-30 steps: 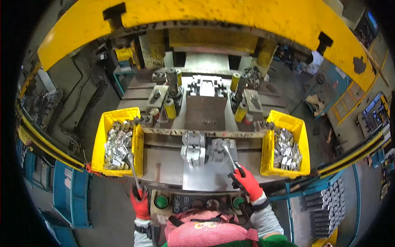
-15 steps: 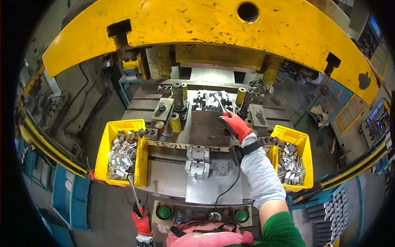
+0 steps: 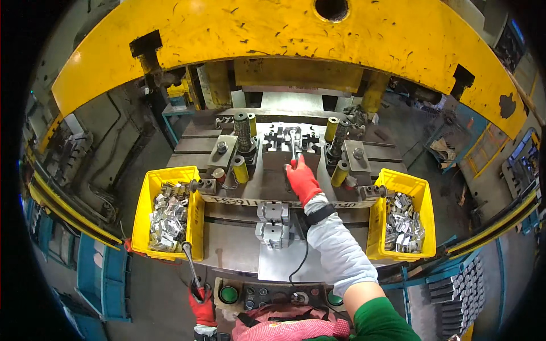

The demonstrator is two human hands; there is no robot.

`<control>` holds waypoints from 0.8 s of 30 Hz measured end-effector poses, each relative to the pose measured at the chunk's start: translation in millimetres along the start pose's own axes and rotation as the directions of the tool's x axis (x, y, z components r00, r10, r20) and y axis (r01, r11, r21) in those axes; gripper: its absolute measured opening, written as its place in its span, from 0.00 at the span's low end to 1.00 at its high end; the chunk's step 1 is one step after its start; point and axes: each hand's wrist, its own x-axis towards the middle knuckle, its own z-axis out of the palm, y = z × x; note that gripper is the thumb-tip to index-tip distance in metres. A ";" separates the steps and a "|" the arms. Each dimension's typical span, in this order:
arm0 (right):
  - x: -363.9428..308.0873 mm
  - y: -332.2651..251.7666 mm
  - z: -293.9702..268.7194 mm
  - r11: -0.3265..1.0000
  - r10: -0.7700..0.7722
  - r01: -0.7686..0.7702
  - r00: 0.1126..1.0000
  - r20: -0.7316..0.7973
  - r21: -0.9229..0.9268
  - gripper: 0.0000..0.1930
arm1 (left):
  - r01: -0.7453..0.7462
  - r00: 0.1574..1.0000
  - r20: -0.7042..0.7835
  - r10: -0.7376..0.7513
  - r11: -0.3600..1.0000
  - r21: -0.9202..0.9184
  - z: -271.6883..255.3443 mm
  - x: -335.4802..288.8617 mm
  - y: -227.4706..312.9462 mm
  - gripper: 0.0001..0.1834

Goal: The recorder is operating a large yellow industrial power press to stamp or bend small metal components, using a handheld magnetic tool to place and remove the workpieces.

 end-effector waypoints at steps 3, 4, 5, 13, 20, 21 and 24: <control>-3.6 12.8 11.7 1.000 0.007 -0.007 1.000 -0.004 -0.021 0.31 | -0.005 1.000 -0.028 0.004 0.999 -0.031 4.1 -4.4 8.1 0.26; -7.7 12.3 11.8 0.999 0.037 -0.037 0.999 -0.031 -0.003 0.27 | -0.072 0.996 -0.047 0.072 0.997 -0.005 5.5 -7.4 9.7 0.26; -5.3 10.7 6.9 0.999 0.024 -0.025 1.000 -0.016 -0.043 0.25 | -0.138 0.988 -0.064 0.139 0.990 0.022 5.8 -9.3 10.0 0.26; -53.5 34.7 -87.3 0.865 -0.176 0.261 0.957 -0.229 0.429 0.17 | -0.001 0.940 -0.341 -0.006 1.000 -0.022 -44.7 -2.9 -45.1 0.21; -133.8 67.2 -146.0 0.967 0.042 0.041 0.947 -0.318 0.252 0.22 | 0.386 0.831 -0.357 -0.427 0.904 -0.185 -21.3 -7.8 -34.2 0.10; -127.3 56.6 -134.7 0.986 -0.051 0.098 0.949 -0.311 0.138 0.22 | 0.359 0.834 -0.378 -0.402 0.916 -0.180 -21.1 -6.7 -33.6 0.10; -92.1 20.3 -97.5 0.961 -0.242 0.251 0.967 -0.084 0.116 0.25 | 0.336 0.832 -0.402 -0.383 0.923 -0.186 -24.6 -0.3 -39.7 0.09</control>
